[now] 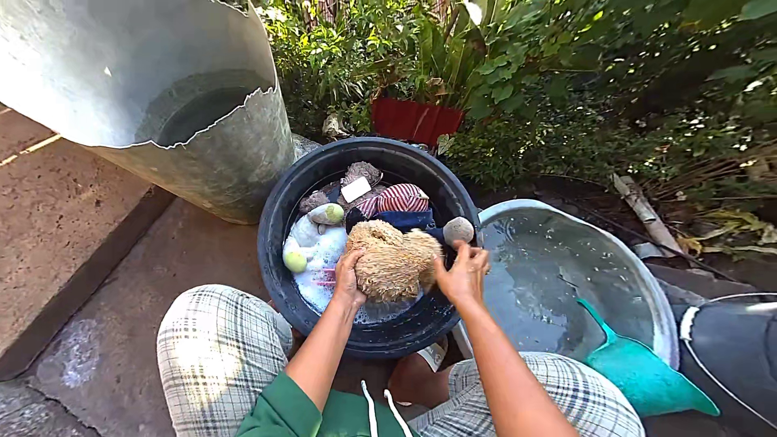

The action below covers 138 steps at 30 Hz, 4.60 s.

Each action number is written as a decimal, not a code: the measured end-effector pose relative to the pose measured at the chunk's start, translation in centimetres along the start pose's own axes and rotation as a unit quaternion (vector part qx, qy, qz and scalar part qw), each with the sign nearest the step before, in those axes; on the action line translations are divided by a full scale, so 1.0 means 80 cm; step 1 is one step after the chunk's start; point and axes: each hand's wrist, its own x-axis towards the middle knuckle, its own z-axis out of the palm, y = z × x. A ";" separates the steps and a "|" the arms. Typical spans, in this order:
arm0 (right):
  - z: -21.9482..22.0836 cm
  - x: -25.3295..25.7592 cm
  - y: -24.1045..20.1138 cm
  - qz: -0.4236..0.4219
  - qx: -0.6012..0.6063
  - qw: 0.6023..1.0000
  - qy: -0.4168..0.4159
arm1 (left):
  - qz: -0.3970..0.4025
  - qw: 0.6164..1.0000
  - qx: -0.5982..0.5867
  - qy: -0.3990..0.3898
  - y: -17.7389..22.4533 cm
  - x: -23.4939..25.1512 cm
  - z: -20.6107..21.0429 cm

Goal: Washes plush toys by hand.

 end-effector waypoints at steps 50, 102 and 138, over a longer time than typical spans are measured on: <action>0.029 -0.036 -0.051 -0.039 0.583 0.811 0.001 | 0.262 0.914 0.269 -0.155 -0.034 -0.071 0.038; 0.156 0.004 0.014 0.268 0.616 0.736 -0.089 | 0.242 0.509 0.821 -0.090 0.085 0.265 0.092; 0.156 -0.028 0.008 0.236 0.626 0.737 -0.095 | 0.288 0.488 0.807 -0.167 -0.052 0.002 0.012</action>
